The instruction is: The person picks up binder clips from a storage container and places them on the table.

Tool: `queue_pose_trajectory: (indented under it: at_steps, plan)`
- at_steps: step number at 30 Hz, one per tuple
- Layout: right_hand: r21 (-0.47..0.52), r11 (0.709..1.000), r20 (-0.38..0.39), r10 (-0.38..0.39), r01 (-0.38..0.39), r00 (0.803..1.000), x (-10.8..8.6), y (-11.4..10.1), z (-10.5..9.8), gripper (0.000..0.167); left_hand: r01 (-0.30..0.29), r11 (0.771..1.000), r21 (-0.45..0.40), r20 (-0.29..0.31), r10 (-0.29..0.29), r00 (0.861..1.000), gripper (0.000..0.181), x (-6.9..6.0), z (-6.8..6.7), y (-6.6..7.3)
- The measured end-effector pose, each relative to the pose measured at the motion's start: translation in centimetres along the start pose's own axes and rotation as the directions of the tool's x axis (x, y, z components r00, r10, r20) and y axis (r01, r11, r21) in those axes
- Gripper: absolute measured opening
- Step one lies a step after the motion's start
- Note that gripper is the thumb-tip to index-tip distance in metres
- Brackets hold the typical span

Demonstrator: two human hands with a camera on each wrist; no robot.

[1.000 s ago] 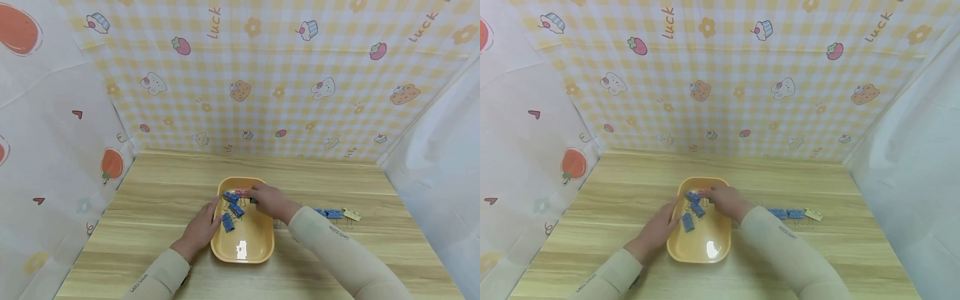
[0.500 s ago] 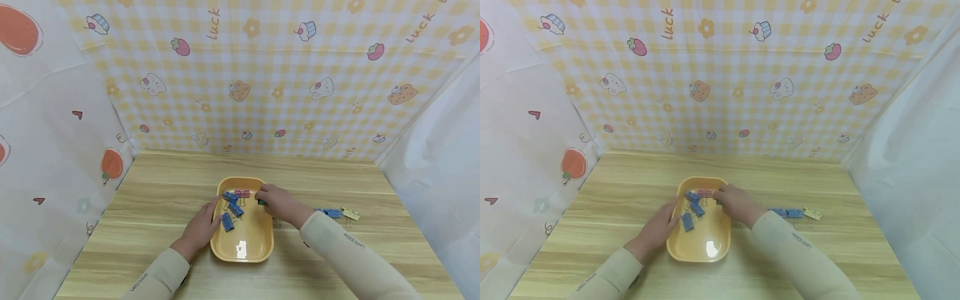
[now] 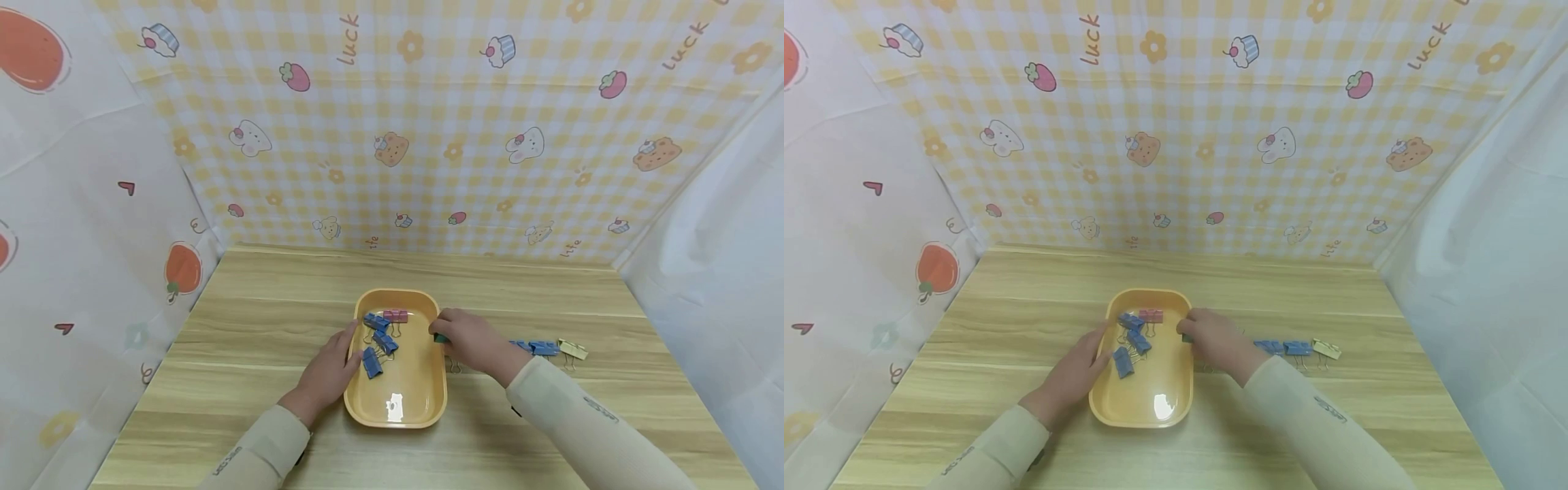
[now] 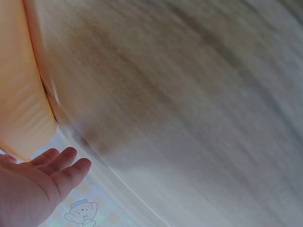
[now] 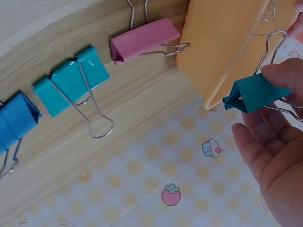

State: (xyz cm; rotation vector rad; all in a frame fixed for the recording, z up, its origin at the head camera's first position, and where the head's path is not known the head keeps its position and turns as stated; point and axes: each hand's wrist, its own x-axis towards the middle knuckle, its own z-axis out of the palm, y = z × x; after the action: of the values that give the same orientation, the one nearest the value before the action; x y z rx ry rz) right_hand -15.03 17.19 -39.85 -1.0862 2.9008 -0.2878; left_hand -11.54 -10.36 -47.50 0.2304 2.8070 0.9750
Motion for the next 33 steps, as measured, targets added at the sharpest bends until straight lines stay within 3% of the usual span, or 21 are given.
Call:
queue_pose_trajectory:
  at_steps: [5,19,27,33]
  plan:
    - [-0.013,1.0,-0.021,-0.027,0.026,0.999,-0.8,0.2,0.4,0.026,0.0,1.0,0.004,-0.003,0.0,1.0,0.062,0.1,0.1,-0.2]
    - [-0.002,1.0,0.013,-0.002,0.002,1.0,-2.9,0.3,0.5,0.025,0.005,1.0,-0.012,-0.006,-0.005,1.0,0.062,0.2,0.4,-0.4]
    - [-0.029,1.0,-0.003,-0.011,0.01,1.0,-4.2,0.6,1.1,0.037,0.002,1.0,-0.013,-0.009,-0.003,1.0,0.062,0.1,0.1,-0.1]
    - [-0.015,1.0,-0.004,-0.014,0.014,1.0,-4.8,0.6,1.8,0.03,-0.002,1.0,-0.009,-0.01,0.002,1.0,0.062,0.0,0.1,0.0]
